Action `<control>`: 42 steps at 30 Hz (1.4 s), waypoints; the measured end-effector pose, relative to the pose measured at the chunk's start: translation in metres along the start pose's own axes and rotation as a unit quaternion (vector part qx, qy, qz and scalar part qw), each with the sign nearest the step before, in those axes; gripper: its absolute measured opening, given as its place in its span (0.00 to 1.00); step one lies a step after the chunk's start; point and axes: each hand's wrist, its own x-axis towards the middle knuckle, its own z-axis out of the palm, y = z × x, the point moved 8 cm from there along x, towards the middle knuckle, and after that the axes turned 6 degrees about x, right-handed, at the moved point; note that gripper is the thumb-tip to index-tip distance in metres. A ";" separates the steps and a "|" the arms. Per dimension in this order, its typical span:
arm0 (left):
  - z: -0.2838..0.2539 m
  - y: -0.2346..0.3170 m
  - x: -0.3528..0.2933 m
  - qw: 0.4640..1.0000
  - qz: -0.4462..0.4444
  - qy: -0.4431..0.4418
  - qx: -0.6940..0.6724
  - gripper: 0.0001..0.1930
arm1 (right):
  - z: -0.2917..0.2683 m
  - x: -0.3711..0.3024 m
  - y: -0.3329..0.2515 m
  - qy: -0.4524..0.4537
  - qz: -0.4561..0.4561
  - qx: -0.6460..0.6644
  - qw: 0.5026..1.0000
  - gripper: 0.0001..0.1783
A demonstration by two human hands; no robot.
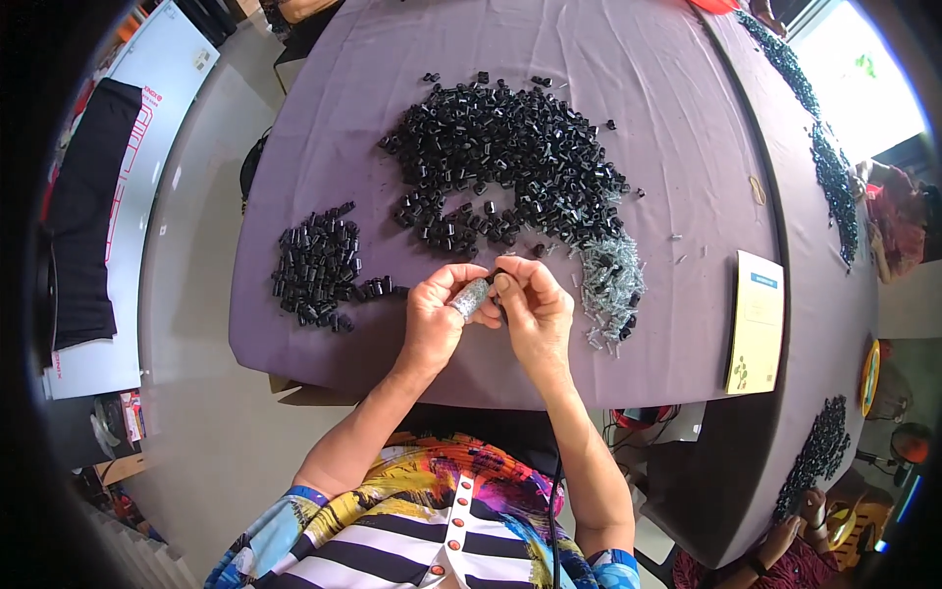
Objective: The person assembles small plastic clips and metal pins by inserting each pin into a clip by hand and placing the assembled pieces into a pile on the table.
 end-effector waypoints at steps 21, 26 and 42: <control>0.008 0.004 -0.007 0.996 0.040 -0.012 0.084 0.09 | 0.013 -0.010 -0.030 -0.031 -0.159 -0.300 0.940 0.12; 0.011 0.008 -0.010 0.990 0.061 -0.030 0.123 0.09 | 0.021 -0.018 -0.041 -0.026 -0.242 -0.388 0.889 0.15; 0.001 0.016 -0.015 0.967 0.062 0.028 0.247 0.05 | 0.015 -0.033 -0.032 -0.001 -0.230 -0.409 0.883 0.16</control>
